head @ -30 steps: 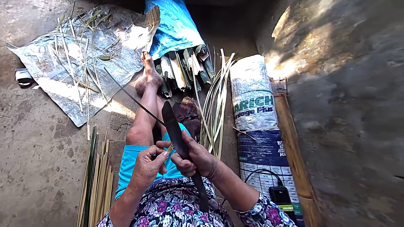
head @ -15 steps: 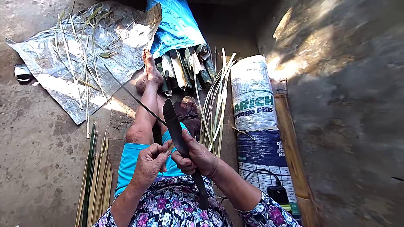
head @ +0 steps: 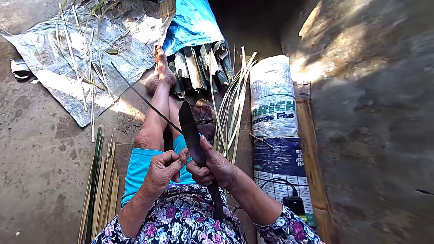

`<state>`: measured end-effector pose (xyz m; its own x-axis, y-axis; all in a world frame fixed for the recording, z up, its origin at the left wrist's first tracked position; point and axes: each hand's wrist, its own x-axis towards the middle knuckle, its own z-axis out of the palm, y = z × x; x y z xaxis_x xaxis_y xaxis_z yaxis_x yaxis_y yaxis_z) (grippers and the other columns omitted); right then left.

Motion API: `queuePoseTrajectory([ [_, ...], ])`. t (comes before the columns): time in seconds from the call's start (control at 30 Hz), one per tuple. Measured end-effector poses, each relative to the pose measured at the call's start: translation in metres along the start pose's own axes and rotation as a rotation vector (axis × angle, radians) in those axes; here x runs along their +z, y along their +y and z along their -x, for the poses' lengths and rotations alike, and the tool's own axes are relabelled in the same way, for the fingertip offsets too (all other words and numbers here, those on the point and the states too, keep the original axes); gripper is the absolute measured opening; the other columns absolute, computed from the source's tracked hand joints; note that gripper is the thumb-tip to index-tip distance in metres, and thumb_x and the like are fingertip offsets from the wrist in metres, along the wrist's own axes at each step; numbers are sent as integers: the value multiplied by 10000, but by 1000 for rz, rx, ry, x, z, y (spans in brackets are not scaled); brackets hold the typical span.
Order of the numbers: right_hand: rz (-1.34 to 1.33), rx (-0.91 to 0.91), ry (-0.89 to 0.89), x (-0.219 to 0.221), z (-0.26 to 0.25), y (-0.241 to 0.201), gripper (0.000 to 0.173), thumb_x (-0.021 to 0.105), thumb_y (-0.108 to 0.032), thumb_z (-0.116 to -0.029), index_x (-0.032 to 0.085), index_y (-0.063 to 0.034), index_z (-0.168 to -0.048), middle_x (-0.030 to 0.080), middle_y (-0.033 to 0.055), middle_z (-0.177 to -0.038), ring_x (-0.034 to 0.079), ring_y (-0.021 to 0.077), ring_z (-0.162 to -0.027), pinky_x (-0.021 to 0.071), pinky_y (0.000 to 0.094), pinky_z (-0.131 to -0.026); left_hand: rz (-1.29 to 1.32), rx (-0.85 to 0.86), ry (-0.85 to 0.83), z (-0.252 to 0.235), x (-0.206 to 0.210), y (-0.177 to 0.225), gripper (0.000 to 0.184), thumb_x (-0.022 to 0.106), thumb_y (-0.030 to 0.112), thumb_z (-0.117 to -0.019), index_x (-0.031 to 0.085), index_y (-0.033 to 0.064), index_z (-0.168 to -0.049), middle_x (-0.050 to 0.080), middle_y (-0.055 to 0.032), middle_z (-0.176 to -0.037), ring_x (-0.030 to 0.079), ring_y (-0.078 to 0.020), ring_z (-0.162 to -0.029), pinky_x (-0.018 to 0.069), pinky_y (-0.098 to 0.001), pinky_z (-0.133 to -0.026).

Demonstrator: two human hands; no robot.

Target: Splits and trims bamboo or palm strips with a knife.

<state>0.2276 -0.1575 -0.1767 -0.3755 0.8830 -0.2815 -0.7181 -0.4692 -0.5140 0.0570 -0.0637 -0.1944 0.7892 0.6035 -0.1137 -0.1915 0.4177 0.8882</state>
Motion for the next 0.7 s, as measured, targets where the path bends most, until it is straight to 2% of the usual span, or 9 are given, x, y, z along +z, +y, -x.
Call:
queuePoseTrajectory([
  [0.17, 11, -18, 44, 2, 2, 3, 689, 409, -841, -871, 560, -185, -1017, 417, -127, -536, 365, -56, -378, 332, 102, -387, -2, 4, -16, 0, 0, -1, 141, 621, 13, -938, 721, 60, -849, 662, 37, -793, 577, 8, -554, 520, -150, -509],
  [0.3, -6, -22, 20, 1, 2, 4, 702, 463, -858, -826, 573, -188, -1004, 414, -128, -532, 374, -57, -374, 338, 106, -381, 21, -32, -34, 0, 1, -3, 139, 633, 23, -939, 717, 64, -835, 658, 47, -770, 571, 13, -550, 510, -147, -505],
  [0.4, 14, -22, 54, 5, 2, 5, 667, 392, -835, -877, 568, -194, -942, 414, -125, -539, 372, -54, -379, 337, 107, -376, -19, 12, -36, 2, 0, -8, 103, 647, 26, -938, 726, 38, -874, 655, 36, -799, 576, 4, -564, 515, -150, -511],
  [0.5, 5, -23, 60, 6, 4, 6, 690, 375, -843, -880, 588, -194, -972, 430, -128, -537, 383, -56, -386, 341, 106, -387, -26, 56, -37, 4, 1, -11, 104, 667, 59, -941, 722, 63, -853, 644, 46, -811, 592, 3, -593, 536, -156, -534],
  [0.57, -1, -12, 15, 3, 5, 6, 703, 390, -865, -857, 587, -201, -978, 438, -128, -542, 400, -57, -391, 357, 106, -395, 50, 3, -89, 2, -2, -10, 98, 668, 57, -936, 725, 88, -863, 666, 49, -830, 599, 8, -594, 535, -154, -530],
  [0.63, 4, -7, -11, 0, 4, 5, 704, 361, -852, -881, 595, -213, -1061, 477, -120, -551, 420, -48, -389, 371, 116, -393, 150, -95, -112, -1, -4, -6, 111, 648, 13, -927, 746, 64, -915, 711, 22, -831, 607, 1, -576, 525, -158, -516],
  [0.67, 4, -11, -11, -1, 4, 4, 707, 332, -831, -907, 591, -217, -1144, 503, -113, -558, 432, -39, -388, 379, 123, -389, 162, -127, -101, -1, -4, -4, 144, 620, -15, -929, 751, 35, -966, 718, 13, -803, 607, -7, -561, 522, -160, -508],
  [0.7, 3, -19, -19, -3, 4, 4, 753, 306, -808, -931, 547, -220, -1336, 538, -102, -574, 445, -31, -394, 383, 129, -390, 130, -136, -77, -1, -2, -3, 144, 610, -23, -929, 741, 38, -924, 710, 20, -755, 601, -4, -538, 517, -156, -497],
])
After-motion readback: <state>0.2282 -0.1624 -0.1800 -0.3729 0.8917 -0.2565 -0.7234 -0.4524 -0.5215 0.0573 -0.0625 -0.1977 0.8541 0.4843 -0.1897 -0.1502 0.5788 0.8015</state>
